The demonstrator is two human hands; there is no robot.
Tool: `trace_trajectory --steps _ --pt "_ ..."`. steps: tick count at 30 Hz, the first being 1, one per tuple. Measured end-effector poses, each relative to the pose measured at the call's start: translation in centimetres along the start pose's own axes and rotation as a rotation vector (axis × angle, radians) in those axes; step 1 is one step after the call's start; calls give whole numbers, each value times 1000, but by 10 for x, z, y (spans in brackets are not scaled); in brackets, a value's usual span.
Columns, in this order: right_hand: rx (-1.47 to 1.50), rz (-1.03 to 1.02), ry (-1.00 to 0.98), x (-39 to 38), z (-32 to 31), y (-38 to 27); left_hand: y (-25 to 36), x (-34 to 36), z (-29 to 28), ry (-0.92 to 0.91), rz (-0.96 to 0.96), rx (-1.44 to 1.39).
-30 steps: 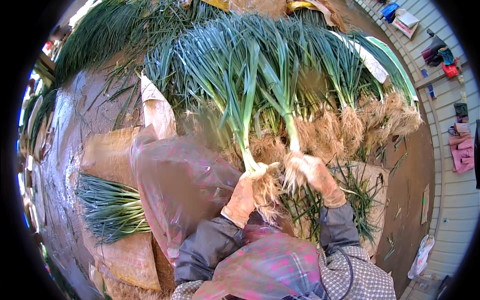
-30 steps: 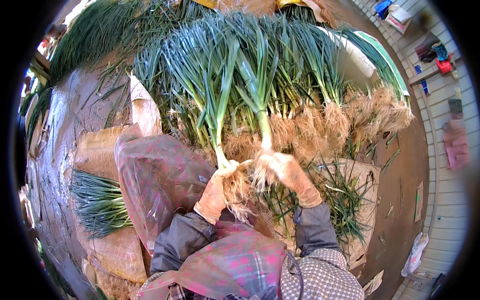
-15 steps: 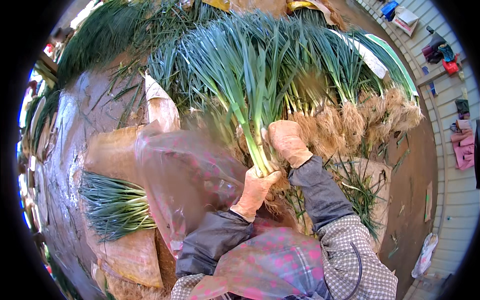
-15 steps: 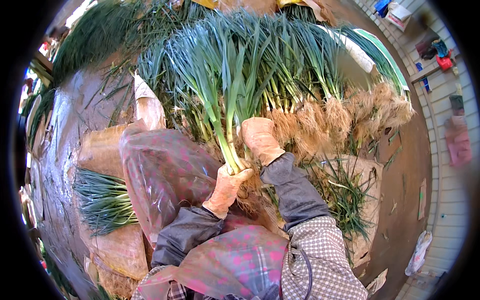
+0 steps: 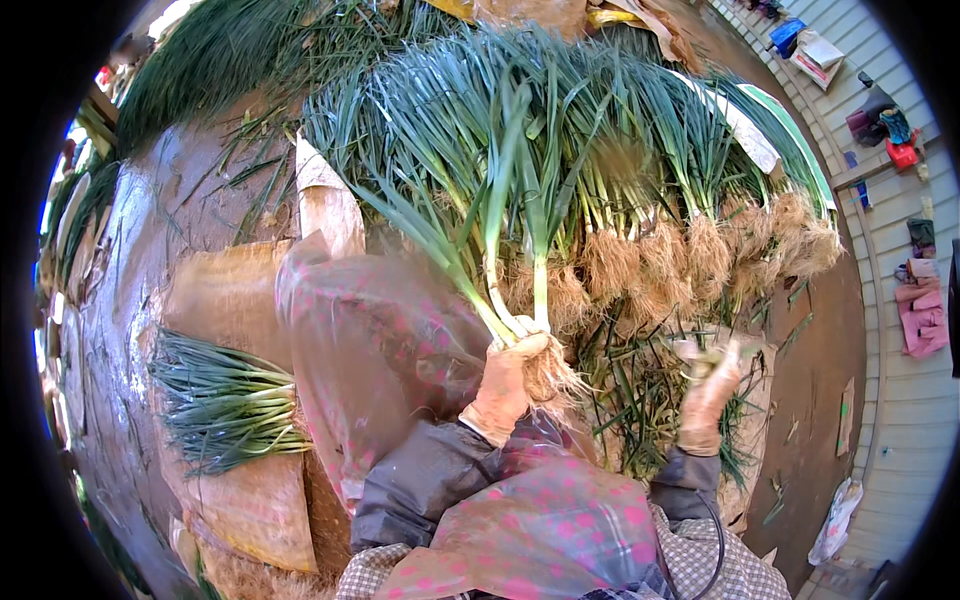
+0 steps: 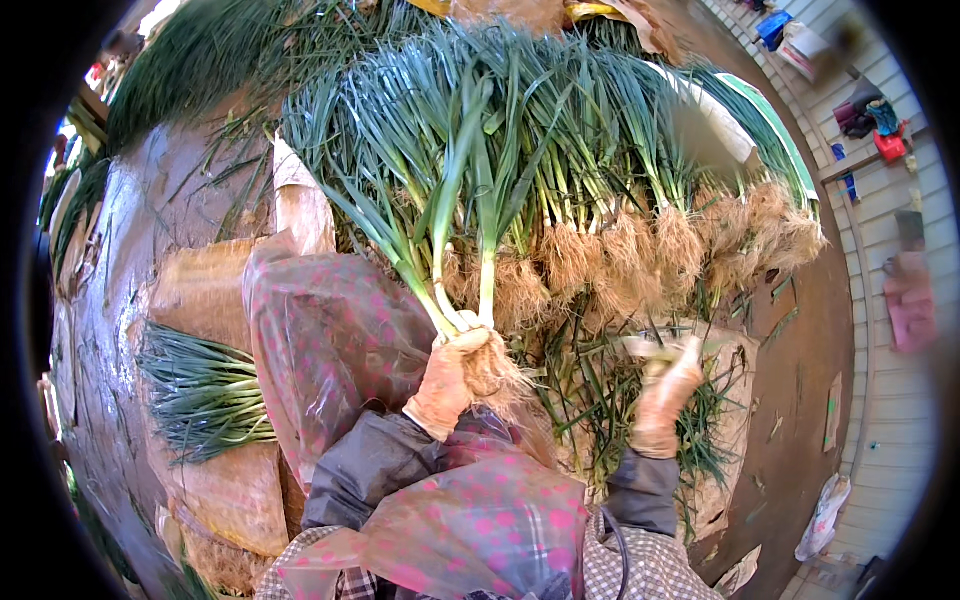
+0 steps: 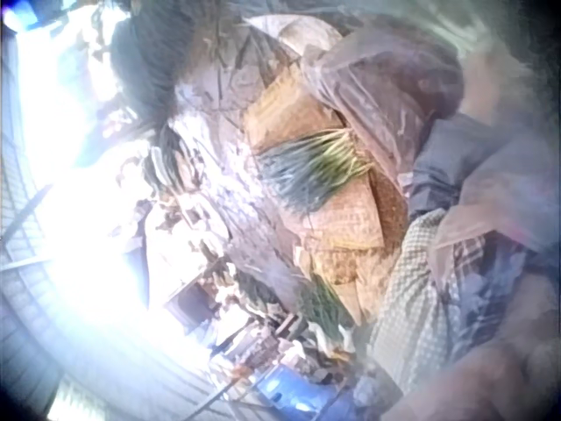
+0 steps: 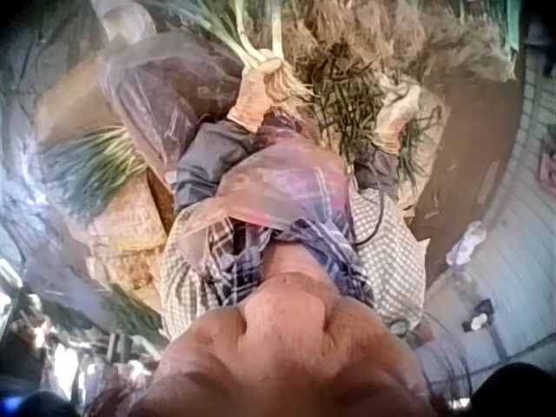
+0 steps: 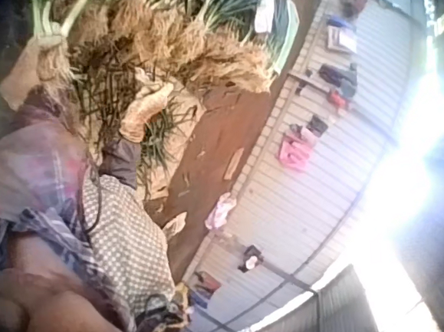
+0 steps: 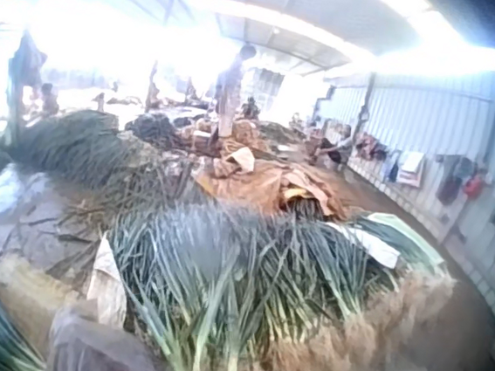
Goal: The person cleans and bunches leeks by hand, removing outer leaves and dirt from the stalks and roots while working over a large pile of produce.
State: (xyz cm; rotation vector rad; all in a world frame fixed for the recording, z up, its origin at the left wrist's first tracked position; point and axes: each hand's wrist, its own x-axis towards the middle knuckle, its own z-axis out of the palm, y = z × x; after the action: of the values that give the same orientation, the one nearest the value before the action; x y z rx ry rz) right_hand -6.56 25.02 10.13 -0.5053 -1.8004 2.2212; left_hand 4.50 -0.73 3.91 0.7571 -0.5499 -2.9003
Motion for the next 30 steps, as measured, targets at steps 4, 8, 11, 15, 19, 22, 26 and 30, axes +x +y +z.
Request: trace_trajectory --steps 4,8,11,15,19,22,26,30 --pt "-1342 260 -417 30 -99 27 12 -16 30 92 -178 -413" --pt "-1396 269 -1175 -20 -2 35 10 -22 23 -18 -299 -287" --pt "-482 278 -1219 -41 101 40 2 -24 12 -62 -375 -274" --pt "-577 170 -975 -40 184 81 1 -22 7 -17 -271 -220" --pt "-851 -653 -602 -30 156 140 -9 -12 4 -8 -142 -255" --pt "-797 -441 -621 -65 112 127 -4 -10 3 72 -168 -244" --pt "-465 175 -341 -91 67 66 -7 -11 12 157 -147 -179" --pt "-374 216 -8 -19 -64 62 0 -7 9 54 -174 -382"
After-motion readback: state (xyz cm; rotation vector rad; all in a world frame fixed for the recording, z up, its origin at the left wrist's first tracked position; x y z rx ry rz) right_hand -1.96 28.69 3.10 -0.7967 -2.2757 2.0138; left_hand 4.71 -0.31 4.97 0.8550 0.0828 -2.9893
